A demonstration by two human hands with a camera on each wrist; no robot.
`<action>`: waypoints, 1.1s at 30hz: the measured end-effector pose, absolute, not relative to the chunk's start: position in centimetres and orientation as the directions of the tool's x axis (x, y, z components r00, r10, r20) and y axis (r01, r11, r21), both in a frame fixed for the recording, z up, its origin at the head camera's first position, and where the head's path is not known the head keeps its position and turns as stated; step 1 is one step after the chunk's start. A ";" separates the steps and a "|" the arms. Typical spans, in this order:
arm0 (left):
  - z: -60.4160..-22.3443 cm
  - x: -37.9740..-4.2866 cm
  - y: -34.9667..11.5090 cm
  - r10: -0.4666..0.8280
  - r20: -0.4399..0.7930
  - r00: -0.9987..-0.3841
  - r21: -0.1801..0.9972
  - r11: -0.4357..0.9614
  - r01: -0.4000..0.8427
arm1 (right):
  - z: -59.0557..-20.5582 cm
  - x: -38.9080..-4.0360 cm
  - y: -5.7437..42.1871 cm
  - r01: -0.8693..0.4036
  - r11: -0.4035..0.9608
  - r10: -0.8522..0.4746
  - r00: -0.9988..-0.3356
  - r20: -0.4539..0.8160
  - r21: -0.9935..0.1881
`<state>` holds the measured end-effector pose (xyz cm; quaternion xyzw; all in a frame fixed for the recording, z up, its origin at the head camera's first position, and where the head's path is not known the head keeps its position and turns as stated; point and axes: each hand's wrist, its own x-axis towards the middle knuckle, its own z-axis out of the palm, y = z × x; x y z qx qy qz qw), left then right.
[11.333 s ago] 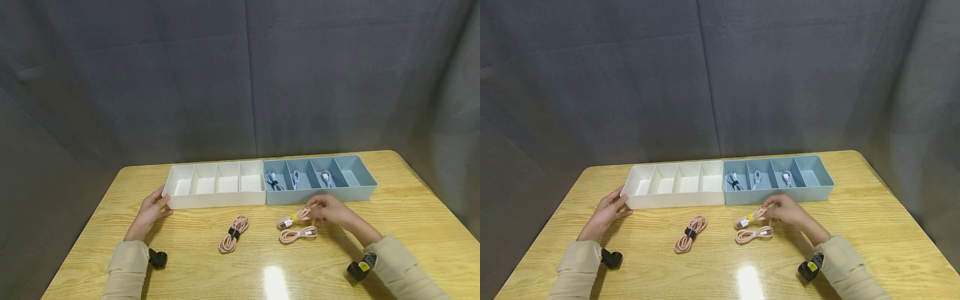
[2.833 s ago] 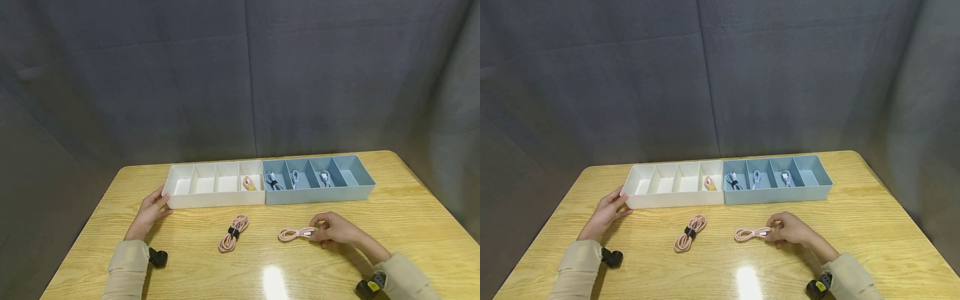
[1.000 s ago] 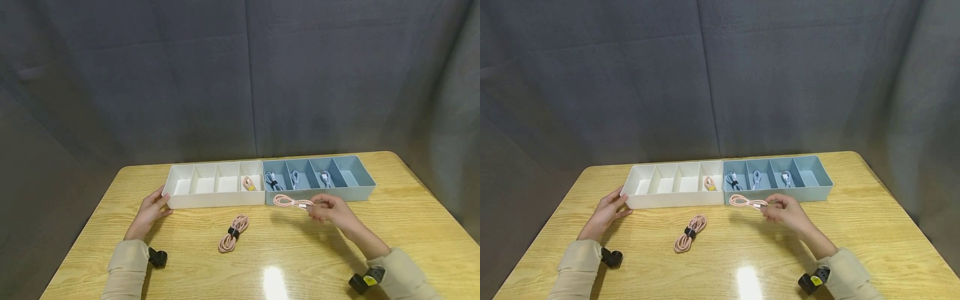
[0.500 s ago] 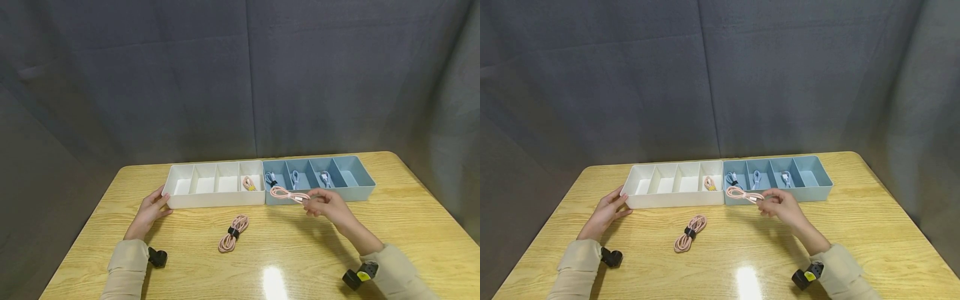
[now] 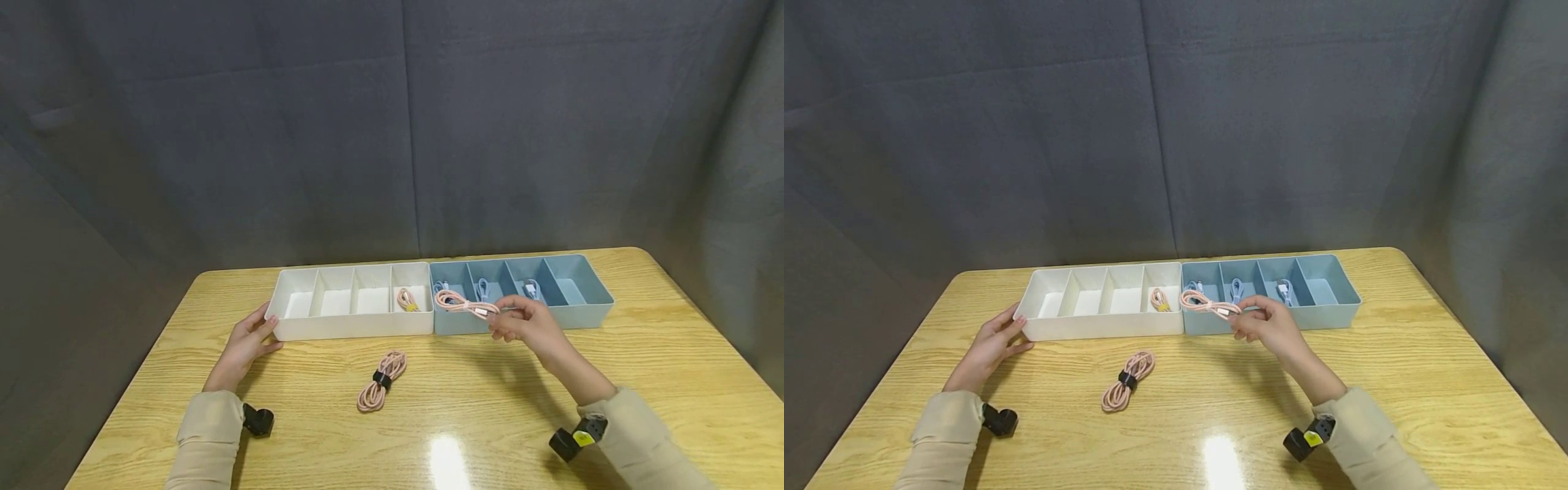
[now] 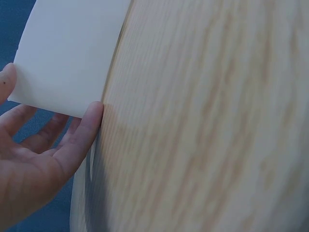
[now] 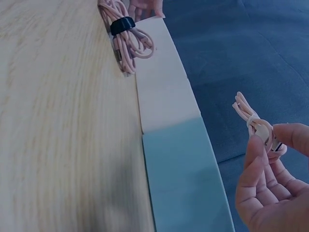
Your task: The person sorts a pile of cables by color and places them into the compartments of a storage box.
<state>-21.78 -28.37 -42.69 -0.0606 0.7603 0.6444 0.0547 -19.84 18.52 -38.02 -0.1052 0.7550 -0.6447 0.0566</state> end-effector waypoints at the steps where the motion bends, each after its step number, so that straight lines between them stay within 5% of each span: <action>1: -42.7 -21.8 -28.4 -0.022 -0.161 -0.987 0.973 0.161 -0.163 | -37.9 -19.9 18.5 -0.088 0.142 -0.229 -0.972 0.054 -0.986; 33: -42.5 -21.7 -28.2 -0.028 -0.162 -0.986 0.971 0.175 -0.164 | -35.6 -22.4 13.9 -0.082 0.015 -0.092 -0.993 0.080 -0.997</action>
